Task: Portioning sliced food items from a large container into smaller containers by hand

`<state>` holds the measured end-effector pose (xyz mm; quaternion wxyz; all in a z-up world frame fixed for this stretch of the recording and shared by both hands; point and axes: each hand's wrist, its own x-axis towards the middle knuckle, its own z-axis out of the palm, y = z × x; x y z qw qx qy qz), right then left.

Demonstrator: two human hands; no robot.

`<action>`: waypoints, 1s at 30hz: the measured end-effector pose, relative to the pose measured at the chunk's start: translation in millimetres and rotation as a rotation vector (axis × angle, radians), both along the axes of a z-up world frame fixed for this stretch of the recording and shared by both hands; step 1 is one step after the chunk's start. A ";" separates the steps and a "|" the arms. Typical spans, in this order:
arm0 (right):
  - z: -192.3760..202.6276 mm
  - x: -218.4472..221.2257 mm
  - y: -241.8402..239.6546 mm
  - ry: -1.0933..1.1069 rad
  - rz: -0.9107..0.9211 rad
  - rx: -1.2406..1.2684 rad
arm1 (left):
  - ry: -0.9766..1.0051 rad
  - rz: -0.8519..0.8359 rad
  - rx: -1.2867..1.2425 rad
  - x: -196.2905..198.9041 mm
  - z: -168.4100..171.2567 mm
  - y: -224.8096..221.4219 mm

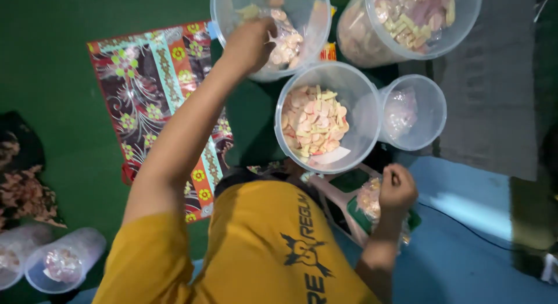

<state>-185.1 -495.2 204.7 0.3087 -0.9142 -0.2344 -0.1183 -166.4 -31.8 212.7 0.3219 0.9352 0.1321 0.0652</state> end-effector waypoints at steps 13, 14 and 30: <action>-26.0 -90.3 -22.3 0.300 -0.256 0.076 | 1.181 0.052 0.084 115.2 -167.2 34.6; -21.1 -88.7 -17.8 0.337 -0.282 0.060 | 1.168 -0.011 0.197 103.1 -132.4 26.4; 69.2 -15.7 72.7 0.020 0.299 0.182 | 0.793 0.091 0.196 91.2 -156.3 61.2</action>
